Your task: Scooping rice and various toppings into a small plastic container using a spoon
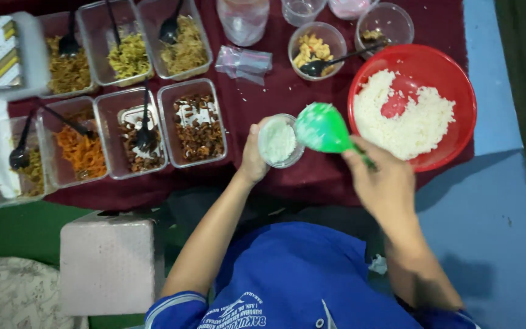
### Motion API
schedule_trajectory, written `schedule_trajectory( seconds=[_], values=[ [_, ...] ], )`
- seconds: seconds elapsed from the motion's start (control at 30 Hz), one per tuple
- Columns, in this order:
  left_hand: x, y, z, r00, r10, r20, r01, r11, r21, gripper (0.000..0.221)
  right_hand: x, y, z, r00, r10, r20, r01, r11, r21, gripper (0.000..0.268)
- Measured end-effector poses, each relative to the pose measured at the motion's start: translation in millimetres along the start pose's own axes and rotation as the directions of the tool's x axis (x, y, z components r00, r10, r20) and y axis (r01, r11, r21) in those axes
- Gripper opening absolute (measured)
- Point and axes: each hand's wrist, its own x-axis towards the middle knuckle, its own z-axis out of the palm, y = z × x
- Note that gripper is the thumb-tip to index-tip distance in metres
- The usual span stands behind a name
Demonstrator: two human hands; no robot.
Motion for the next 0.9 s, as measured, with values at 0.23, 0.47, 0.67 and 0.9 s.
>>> schedule_trajectory(
  seconds=[0.23, 0.47, 0.67, 0.9],
  values=[
    [-7, -3, -15, 0.989, -0.133, 0.065, 0.136, 0.99, -0.047, 0.073, 16, 88, -27, 0.983, 0.033, -0.18, -0.095, 0.934, -0.344, 0.032],
    [1, 0, -4, 0.999, -0.007, 0.046, 0.004, 0.998, 0.059, 0.067, 27, 144, 4, 0.971, -0.084, -0.222, -0.037, 0.87, -0.492, 0.03],
    [2, 1, -6, 0.996, 0.005, 0.088, -0.012, 0.996, 0.087, 0.068, 23, 136, 4, 0.952, -0.023, -0.306, -0.149, 0.838, -0.525, 0.035],
    [2, 9, 3, 0.994, 0.007, 0.106, -0.015, 0.997, 0.077, 0.068, 26, 162, 10, 0.974, 0.067, -0.215, -0.138, 0.931, -0.338, 0.036]
  ],
)
